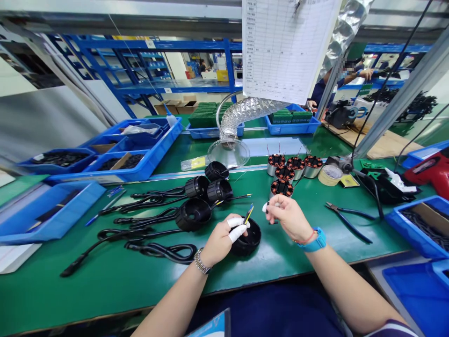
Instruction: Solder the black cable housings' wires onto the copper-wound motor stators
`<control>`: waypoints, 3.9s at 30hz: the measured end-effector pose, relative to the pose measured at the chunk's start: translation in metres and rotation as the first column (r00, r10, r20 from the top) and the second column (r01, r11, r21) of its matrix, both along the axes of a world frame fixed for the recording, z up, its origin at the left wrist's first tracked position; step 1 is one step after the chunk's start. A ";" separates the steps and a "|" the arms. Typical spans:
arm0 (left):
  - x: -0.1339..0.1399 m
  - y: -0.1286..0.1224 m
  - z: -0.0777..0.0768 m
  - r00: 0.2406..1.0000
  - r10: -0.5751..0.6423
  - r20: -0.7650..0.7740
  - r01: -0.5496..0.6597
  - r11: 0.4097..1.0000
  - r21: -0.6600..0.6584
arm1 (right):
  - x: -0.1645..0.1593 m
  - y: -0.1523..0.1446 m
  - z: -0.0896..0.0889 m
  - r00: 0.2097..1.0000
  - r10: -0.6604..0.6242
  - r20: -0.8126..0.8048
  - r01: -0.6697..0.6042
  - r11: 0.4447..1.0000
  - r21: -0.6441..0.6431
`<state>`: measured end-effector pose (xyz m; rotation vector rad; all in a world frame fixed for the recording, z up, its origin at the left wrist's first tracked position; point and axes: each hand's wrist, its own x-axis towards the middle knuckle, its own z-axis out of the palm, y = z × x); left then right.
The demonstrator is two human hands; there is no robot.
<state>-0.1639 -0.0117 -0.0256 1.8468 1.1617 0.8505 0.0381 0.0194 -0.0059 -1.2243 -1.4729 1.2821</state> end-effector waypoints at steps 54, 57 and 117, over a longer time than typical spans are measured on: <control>0.008 -0.007 0.003 0.996 0.091 0.018 -0.091 0.996 -0.011 | 0.015 0.008 0.003 0.686 0.210 0.697 -0.380 0.920 0.096; 0.009 -0.008 0.001 0.984 0.176 0.039 -0.177 0.984 0.011 | 0.019 0.010 -0.017 0.621 0.133 0.772 -0.326 0.940 0.100; 0.007 -0.011 0.008 0.992 -0.023 0.122 0.038 0.992 -0.123 | 0.002 -0.001 0.006 0.917 0.303 -0.261 -0.297 0.953 0.062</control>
